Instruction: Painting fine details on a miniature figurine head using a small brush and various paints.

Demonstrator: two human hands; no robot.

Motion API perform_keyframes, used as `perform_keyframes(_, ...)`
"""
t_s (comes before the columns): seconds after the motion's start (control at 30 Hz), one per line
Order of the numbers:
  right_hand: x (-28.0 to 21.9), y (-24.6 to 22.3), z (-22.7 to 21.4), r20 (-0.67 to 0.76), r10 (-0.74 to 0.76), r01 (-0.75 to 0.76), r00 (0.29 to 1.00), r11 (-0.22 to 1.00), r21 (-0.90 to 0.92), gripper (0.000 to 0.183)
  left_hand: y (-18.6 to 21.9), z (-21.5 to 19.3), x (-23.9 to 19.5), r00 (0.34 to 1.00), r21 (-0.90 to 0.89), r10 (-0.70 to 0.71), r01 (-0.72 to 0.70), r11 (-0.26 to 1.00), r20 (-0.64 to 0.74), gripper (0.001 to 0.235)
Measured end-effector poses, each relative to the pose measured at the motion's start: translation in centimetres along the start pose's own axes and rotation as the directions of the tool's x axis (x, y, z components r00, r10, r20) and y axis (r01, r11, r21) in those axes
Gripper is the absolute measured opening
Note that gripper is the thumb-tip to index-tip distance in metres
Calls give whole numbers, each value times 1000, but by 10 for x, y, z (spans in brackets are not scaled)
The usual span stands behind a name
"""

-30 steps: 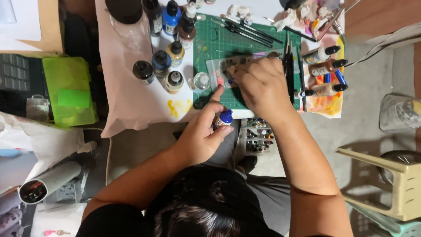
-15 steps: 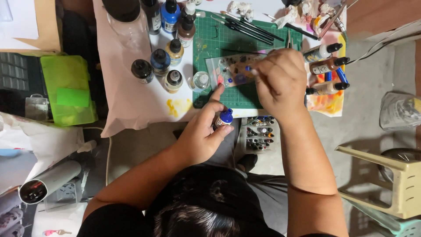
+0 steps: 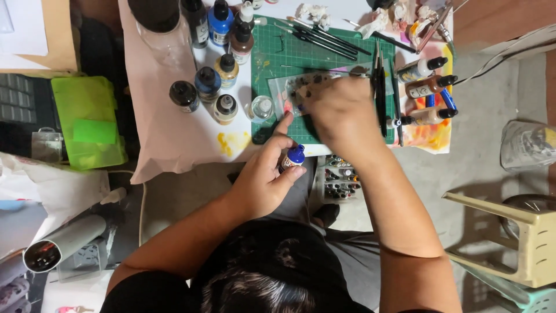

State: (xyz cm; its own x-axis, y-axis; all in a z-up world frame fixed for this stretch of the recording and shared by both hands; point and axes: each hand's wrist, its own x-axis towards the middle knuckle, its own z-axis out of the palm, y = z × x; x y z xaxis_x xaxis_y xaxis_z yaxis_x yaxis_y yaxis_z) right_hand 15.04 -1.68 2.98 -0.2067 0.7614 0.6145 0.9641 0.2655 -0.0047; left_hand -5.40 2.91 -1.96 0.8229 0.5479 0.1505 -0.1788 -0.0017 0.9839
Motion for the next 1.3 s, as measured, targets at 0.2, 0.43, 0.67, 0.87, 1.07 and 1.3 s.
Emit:
perform_keyframes(0.2, -13, 13, -7, 8, 8, -8, 1000, 1000, -19, 12, 0, -1, 0, 1000, 33, 15, -15, 999, -4, 38)
perform_keyframes(0.43, -15, 3, -7, 34, 51, -52, 998, 999, 17, 10, 1, -1, 0, 997, 50, 69, -68, 996, -21, 36)
perform_keyframes(0.67, -25, -12, -29, 57, 334, -320, 941, 823, 468, 8, 2, 2, 1, 998, 71, 61, -60, 996, -10, 37)
perform_keyframes(0.87, -50, -20, -27, 97, 419, -369, 903, 641, 673, 4, 4, 4, -7, 1000, -74, -3, 3, 997, 8, 35)
perform_keyframes(1.07, -62, -34, -33, 54, 404, -307, 913, 595, 743, 5, -5, 8, -12, 997, -90, -12, 19, 996, 80, 32)
perform_keyframes(1.3, -71, -42, -44, 6, 390, -265, 921, 613, 745, 5, 2, 16, -13, 995, -58, -10, 16, 998, 102, 27)
